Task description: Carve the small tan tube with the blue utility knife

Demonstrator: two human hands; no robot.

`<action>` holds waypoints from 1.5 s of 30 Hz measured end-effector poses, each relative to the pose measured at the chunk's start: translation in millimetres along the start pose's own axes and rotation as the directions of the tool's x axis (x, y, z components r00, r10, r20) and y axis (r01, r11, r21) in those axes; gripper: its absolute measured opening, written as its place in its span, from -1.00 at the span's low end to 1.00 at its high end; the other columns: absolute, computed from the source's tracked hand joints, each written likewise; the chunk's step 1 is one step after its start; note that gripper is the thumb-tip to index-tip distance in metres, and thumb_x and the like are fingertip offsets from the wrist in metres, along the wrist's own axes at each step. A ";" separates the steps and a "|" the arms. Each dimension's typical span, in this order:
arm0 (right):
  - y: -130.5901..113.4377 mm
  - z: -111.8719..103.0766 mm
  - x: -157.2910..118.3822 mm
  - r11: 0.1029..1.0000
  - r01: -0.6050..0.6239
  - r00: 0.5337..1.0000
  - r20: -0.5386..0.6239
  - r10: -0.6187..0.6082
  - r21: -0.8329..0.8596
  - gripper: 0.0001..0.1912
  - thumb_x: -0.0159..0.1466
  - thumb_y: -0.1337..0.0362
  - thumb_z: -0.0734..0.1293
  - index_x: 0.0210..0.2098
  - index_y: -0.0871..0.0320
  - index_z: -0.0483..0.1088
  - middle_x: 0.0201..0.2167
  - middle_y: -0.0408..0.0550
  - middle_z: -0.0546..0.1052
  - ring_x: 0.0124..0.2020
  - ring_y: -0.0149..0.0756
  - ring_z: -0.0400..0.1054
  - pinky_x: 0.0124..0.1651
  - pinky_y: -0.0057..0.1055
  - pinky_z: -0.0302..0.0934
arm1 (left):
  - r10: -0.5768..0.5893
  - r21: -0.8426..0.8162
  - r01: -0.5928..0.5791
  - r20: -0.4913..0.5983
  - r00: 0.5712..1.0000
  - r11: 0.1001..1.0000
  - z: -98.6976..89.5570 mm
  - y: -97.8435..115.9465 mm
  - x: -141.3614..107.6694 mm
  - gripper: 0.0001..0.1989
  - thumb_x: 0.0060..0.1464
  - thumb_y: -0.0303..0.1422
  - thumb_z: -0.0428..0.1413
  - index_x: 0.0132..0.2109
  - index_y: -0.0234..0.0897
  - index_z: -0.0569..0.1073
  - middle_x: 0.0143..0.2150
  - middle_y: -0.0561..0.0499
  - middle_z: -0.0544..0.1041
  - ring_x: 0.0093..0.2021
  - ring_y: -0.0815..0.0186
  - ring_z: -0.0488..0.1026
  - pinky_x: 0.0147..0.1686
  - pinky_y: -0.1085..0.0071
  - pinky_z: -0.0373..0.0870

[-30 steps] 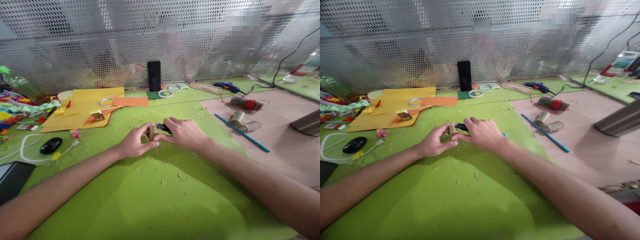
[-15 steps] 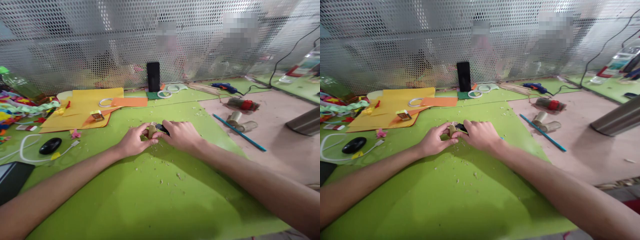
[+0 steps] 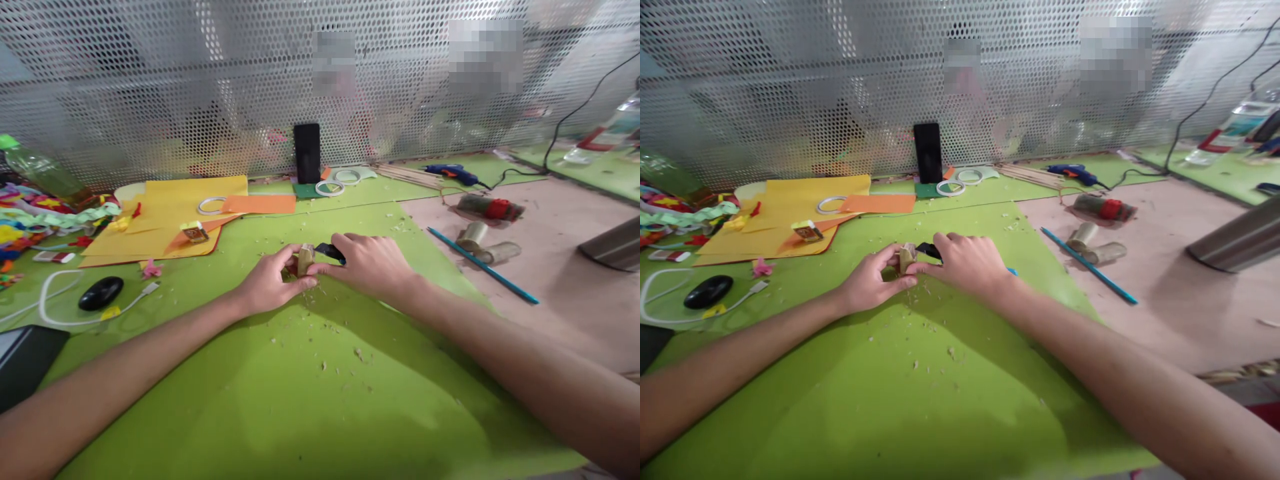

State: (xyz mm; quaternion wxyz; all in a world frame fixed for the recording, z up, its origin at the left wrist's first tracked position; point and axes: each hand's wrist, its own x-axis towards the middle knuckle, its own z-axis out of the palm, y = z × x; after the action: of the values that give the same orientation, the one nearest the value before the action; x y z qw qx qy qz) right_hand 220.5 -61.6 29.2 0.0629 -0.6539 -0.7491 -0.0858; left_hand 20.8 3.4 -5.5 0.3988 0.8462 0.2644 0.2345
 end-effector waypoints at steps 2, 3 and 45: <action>2.1 -0.3 0.9 1.000 -0.024 1.000 -0.008 0.024 0.002 -0.19 0.17 -0.39 -0.14 -0.22 0.16 0.31 -0.38 0.01 0.53 -0.52 -0.28 0.33 -0.53 -0.39 -0.27 | -0.015 -0.011 0.015 -0.001 1.000 1.000 0.3 -0.1 -0.1 -0.45 0.06 -0.14 0.18 0.13 -0.28 0.29 -0.08 -0.12 0.56 -0.11 0.21 0.53 -0.09 0.25 0.48; 2.6 -0.1 1.0 1.000 -0.015 1.000 -0.008 0.015 0.007 -0.19 0.17 -0.39 -0.14 -0.22 0.16 0.30 -0.39 0.01 0.53 -0.53 -0.30 0.32 -0.53 -0.40 -0.27 | -0.020 -0.012 0.020 -0.003 1.000 1.000 0.5 -0.2 -0.2 -0.45 0.05 -0.14 0.18 0.13 -0.28 0.29 -0.08 -0.12 0.56 -0.11 0.21 0.53 -0.09 0.26 0.48; -8.7 9.0 -1.9 0.998 0.035 0.998 0.049 -0.033 -0.043 -0.20 0.25 -0.29 -0.25 -0.19 0.14 0.31 -0.37 0.00 0.55 -0.45 -0.23 0.40 -0.50 -0.40 -0.25 | -0.008 0.077 0.010 -0.025 1.000 0.997 0.8 0.9 -2.1 -0.41 0.04 -0.10 0.18 0.15 -0.27 0.28 -0.13 -0.12 0.60 -0.15 0.16 0.57 -0.15 0.25 0.51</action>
State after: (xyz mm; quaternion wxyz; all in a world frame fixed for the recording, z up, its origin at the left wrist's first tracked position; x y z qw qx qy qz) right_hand 212.3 -62.7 19.5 0.0288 -0.6442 -0.7592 -0.0876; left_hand 20.0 1.1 -5.6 0.3636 0.8568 0.2819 0.2328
